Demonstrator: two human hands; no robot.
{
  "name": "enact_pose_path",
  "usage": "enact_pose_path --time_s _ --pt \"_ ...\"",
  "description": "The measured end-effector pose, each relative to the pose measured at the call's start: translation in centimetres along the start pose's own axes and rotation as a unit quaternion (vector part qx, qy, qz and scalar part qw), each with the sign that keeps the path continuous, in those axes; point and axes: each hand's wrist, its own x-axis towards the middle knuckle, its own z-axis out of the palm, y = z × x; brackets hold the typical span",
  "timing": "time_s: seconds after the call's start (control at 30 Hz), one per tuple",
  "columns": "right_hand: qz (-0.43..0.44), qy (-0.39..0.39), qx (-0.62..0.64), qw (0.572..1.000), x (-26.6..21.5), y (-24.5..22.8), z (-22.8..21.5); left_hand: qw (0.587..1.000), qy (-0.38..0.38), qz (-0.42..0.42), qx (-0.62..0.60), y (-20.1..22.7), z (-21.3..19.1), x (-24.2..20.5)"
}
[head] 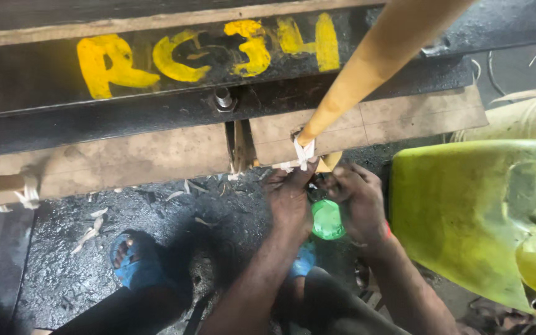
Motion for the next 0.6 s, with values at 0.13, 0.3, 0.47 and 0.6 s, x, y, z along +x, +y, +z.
enact_pose_path --time_s 0.13,0.3,0.47,0.6 --pt "-0.263 -0.020 -0.299 0.917 -1.3 -2.2 1.2 0.999 -0.012 0.024 0.039 0.8 -0.7 0.7" --pt "-0.102 -0.069 -0.206 0.971 -0.5 -2.5 2.7 1.000 0.003 -0.016 -0.004 0.9 -0.5 0.4" --pt "-0.011 -0.036 -0.200 0.979 -1.5 -4.5 3.5 0.984 -0.005 -0.103 -0.143 0.7 -1.2 0.4" --pt "-0.052 -0.064 -0.252 0.964 -1.0 -6.3 5.1 0.950 -0.073 -0.157 -0.261 -0.8 -2.5 1.3"
